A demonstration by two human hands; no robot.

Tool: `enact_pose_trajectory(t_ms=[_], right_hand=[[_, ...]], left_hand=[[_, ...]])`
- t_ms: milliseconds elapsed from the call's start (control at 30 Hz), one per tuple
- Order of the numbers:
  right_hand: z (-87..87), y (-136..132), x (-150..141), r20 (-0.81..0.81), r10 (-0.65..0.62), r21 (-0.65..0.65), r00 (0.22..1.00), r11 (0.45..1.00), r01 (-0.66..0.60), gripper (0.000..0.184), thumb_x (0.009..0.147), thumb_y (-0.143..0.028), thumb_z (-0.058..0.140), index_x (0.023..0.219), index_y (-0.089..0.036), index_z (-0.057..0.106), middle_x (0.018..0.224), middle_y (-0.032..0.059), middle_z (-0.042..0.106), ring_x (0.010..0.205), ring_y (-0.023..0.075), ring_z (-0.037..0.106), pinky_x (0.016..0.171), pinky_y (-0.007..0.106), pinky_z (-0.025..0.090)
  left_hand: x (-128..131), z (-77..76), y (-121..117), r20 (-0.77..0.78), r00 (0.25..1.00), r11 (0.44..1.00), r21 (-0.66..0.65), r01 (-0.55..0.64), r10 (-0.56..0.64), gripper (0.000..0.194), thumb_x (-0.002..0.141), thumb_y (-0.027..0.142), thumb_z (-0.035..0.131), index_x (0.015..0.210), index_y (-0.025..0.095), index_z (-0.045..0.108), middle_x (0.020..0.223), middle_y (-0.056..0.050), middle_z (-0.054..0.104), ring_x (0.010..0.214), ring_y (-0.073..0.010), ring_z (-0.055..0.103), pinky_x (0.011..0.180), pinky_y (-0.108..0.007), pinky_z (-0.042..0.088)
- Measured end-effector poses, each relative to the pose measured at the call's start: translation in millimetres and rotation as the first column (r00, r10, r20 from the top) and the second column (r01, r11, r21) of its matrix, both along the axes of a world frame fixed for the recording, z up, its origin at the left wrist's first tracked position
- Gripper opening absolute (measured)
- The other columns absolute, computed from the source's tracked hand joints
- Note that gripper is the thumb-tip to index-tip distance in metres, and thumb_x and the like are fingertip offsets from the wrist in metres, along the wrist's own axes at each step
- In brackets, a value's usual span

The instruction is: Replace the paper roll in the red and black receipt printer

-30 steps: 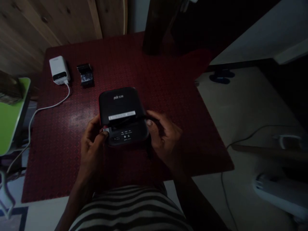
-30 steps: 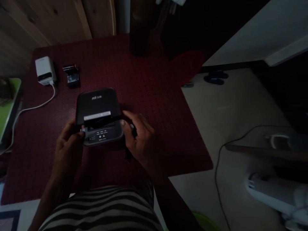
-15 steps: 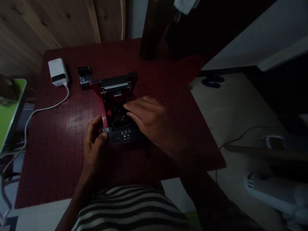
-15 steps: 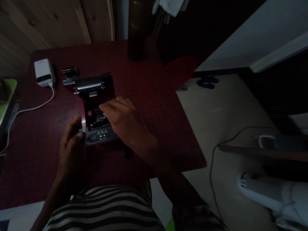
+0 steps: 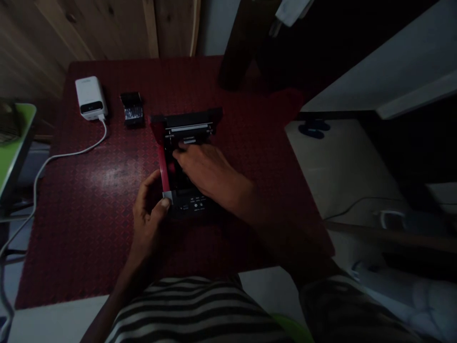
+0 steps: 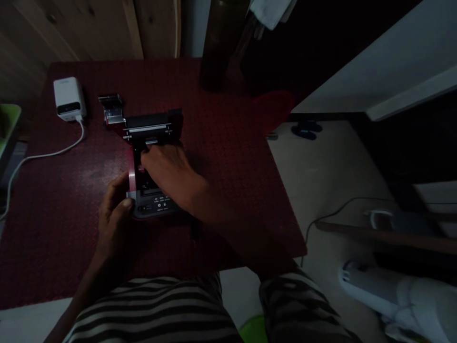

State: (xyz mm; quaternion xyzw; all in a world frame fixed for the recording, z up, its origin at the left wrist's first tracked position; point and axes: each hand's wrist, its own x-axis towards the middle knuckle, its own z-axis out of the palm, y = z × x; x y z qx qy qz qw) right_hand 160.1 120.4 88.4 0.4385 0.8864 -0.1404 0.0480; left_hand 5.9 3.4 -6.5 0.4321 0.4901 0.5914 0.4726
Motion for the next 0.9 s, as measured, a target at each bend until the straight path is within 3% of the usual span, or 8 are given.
enact_pose_trajectory(t_ms=[233,333,467,533,600,667,767,900], right_hand=[[0.0,0,3,-0.020,0.024,0.016,1.000,1.000,-0.023,0.043,0.109,0.003,0.049,0.139,-0.013,0.076,0.142,0.0196,0.080,0.124,0.0320,0.081,0.101,0.041,0.061],[6.2,-2,2,0.006,-0.015,0.018,1.000,1.000,0.015,0.041,0.110,-0.003,0.055,0.145,-0.014,0.073,0.136,0.0195,0.083,0.118,0.0337,0.082,0.095,0.042,0.062],[15.1,-10,2,-0.012,-0.050,0.066,0.999,0.997,0.050,0.035,0.107,-0.004,0.064,0.136,-0.018,0.078,0.121,0.0160,0.087,0.111,0.0323,0.083,0.090,0.039,0.062],[18.4,-17,10,-0.083,-0.066,0.085,0.994,0.994,0.073,0.033,0.103,-0.003,0.069,0.130,-0.017,0.079,0.119,0.0139,0.087,0.111,0.0309,0.083,0.093,0.039,0.062],[20.0,-23,27,-0.261,-0.069,0.113,0.963,0.988,0.101,0.031,0.099,-0.004,0.073,0.125,-0.019,0.079,0.120,0.0105,0.087,0.112,0.0290,0.082,0.097,0.040,0.062],[18.6,-27,53,-0.494,-0.072,0.125,0.867,0.980,0.152,0.027,0.097,-0.009,0.077,0.120,-0.022,0.080,0.121,0.0055,0.087,0.111,0.0264,0.082,0.100,0.041,0.063],[4.9,-24,95,-0.752,-0.162,0.067,0.639,0.946,0.318,0.024,0.094,-0.020,0.085,0.117,-0.028,0.081,0.115,0.0005,0.087,0.104,0.0240,0.080,0.095,0.041,0.065],[-42.6,-8,130,-0.864,-0.374,-0.150,0.339,0.831,0.535,0.026,0.093,-0.034,0.088,0.116,-0.028,0.078,0.112,0.0024,0.083,0.105,0.0256,0.078,0.092,0.042,0.065]], left_hand=[[-1,1.8,0,-0.010,1.000,1.000,-0.021,-0.012,0.012,0.049,0.102,0.048,0.085,0.149,0.035,0.079,0.147,-0.005,0.081,0.138,-0.0282,0.076,0.114,-0.038,0.060],[-1,0.5,1,-0.015,1.000,1.000,-0.018,-0.021,0.020,0.050,0.102,0.049,0.086,0.148,0.033,0.079,0.147,-0.006,0.081,0.138,-0.0292,0.076,0.114,-0.039,0.060],[-1,0.5,1,-0.003,1.000,0.999,-0.032,-0.008,0.008,0.052,0.101,0.049,0.086,0.149,0.032,0.078,0.149,-0.008,0.080,0.138,-0.0310,0.076,0.115,-0.042,0.061],[-2,1.2,0,-0.001,1.000,0.999,-0.047,-0.006,0.006,0.052,0.101,0.048,0.086,0.150,0.033,0.078,0.149,-0.007,0.080,0.138,-0.0306,0.076,0.114,-0.042,0.061],[-2,1.9,1,0.000,1.000,0.999,-0.050,-0.006,0.006,0.051,0.101,0.047,0.087,0.149,0.035,0.079,0.147,-0.006,0.081,0.136,-0.0289,0.077,0.112,-0.039,0.062],[-3,2.8,1,-0.002,1.000,0.999,-0.048,-0.009,0.009,0.048,0.101,0.047,0.087,0.147,0.036,0.080,0.147,-0.004,0.081,0.136,-0.0271,0.077,0.111,-0.036,0.062],[-2,4.9,1,-0.009,1.000,0.999,-0.042,-0.026,0.025,0.046,0.100,0.046,0.088,0.144,0.037,0.082,0.147,-0.002,0.082,0.137,-0.0253,0.076,0.110,-0.033,0.062],[0,9.7,1,-0.025,0.999,0.998,-0.057,-0.041,0.040,0.047,0.099,0.047,0.087,0.145,0.035,0.082,0.147,-0.003,0.082,0.139,-0.0277,0.075,0.112,-0.035,0.062]])
